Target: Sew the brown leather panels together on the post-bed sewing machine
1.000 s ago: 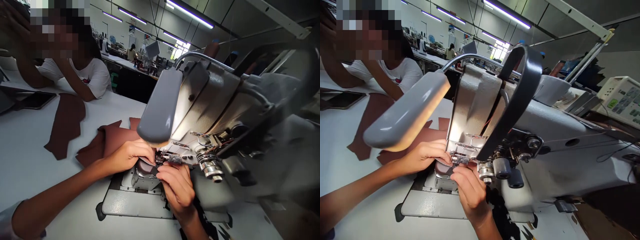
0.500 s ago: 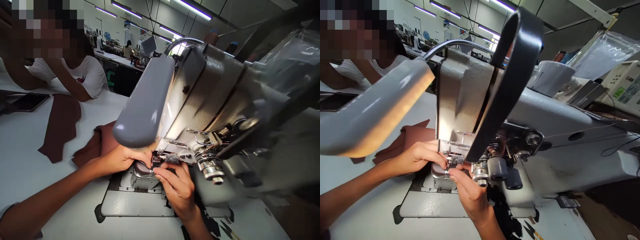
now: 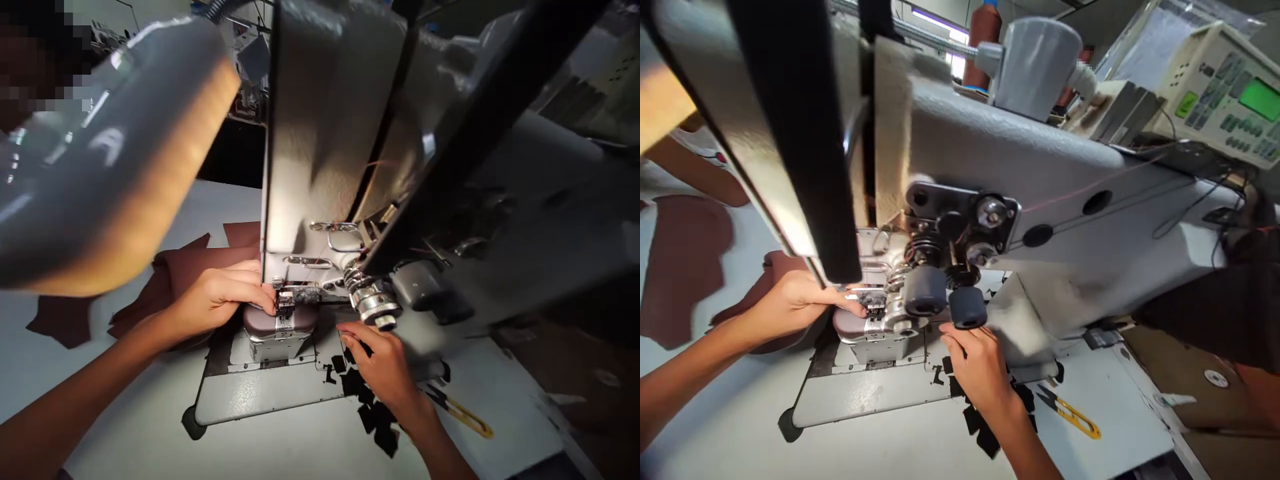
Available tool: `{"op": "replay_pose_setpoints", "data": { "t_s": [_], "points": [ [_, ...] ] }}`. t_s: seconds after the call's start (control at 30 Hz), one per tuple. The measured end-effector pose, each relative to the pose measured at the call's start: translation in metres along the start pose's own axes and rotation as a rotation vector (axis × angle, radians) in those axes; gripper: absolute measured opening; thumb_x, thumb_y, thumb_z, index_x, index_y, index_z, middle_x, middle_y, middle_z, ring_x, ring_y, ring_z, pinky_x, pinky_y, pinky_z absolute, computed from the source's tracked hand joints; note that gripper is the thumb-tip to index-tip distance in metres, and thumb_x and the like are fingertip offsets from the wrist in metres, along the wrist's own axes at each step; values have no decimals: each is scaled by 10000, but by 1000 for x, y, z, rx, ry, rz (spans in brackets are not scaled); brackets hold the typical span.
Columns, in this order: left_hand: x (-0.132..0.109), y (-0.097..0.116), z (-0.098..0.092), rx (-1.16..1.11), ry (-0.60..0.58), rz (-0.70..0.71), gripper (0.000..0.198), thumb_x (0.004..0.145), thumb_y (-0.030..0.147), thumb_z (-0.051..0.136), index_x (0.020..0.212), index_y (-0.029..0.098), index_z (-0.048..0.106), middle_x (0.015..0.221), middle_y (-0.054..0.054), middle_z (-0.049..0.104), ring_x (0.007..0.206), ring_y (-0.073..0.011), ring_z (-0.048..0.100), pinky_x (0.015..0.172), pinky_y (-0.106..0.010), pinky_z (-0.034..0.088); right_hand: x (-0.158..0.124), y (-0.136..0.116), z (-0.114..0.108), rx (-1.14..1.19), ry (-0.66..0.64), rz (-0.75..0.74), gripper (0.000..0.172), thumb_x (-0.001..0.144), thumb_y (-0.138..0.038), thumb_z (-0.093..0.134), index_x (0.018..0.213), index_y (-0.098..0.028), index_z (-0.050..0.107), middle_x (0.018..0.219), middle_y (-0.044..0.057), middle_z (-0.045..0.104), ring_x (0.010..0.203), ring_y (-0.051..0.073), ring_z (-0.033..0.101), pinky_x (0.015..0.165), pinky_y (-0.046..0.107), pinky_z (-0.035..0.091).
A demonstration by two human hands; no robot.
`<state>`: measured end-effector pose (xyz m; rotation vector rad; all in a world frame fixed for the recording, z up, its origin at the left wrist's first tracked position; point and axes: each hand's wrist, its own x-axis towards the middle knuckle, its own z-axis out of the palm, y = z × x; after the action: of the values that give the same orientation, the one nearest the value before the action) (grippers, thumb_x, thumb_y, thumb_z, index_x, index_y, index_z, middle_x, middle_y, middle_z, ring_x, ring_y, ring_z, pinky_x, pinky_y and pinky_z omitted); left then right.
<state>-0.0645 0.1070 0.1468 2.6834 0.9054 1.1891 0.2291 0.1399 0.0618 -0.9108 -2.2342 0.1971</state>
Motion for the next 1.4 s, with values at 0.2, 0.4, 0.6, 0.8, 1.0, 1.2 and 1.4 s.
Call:
{"op": "replay_pose_setpoints", "data": {
  "t_s": [0.2,0.4,0.6,0.8,1.0,1.2,1.4],
  "points": [
    [4,-5,0,50,3,44,392,790,-6,349,703,87,720,693,-5,721,644,-32,611,623,-73,485,-20,22,12,-78,-467,200,262,769,-7,582,779,-225,728,779,-22,702,715,140,647,687,238,477],
    [2,-4,1,65,17,14,404,753,-32,346,705,109,722,713,12,721,656,-40,634,639,-85,501,-19,28,23,-73,-685,261,220,778,-80,596,914,-218,701,909,29,670,947,207,566,879,316,394],
    [0,-2,0,33,-12,-16,379,793,-42,380,735,97,728,733,-16,724,712,-51,631,673,-77,489,-8,37,29,-21,-797,281,150,665,-57,637,759,-175,634,835,25,628,871,186,535,754,258,357],
    [0,1,0,-10,-15,-49,395,826,-43,373,728,85,733,737,-45,720,734,-79,632,687,-100,486,-4,39,30,48,-834,329,169,602,-52,625,703,-187,610,769,-18,570,679,110,483,602,210,293],
    [0,3,0,-37,-24,-66,414,834,-58,360,733,86,734,717,-41,720,737,-106,634,668,-132,479,-7,38,26,132,-798,345,209,659,-81,557,713,-212,710,802,6,616,692,129,535,651,229,345],
    [-3,3,0,-62,-10,-88,405,836,-61,380,753,135,725,729,-30,727,692,-126,631,671,-201,490,2,34,9,263,-648,339,292,786,-134,472,864,-215,741,868,30,676,797,154,625,753,242,440],
    [-9,2,6,-99,49,-122,424,838,-57,378,763,162,733,753,-29,721,734,-123,628,720,-198,500,16,0,-6,392,-308,279,73,814,-206,570,775,-198,631,735,-8,660,722,132,637,701,216,483]
  ]
}}
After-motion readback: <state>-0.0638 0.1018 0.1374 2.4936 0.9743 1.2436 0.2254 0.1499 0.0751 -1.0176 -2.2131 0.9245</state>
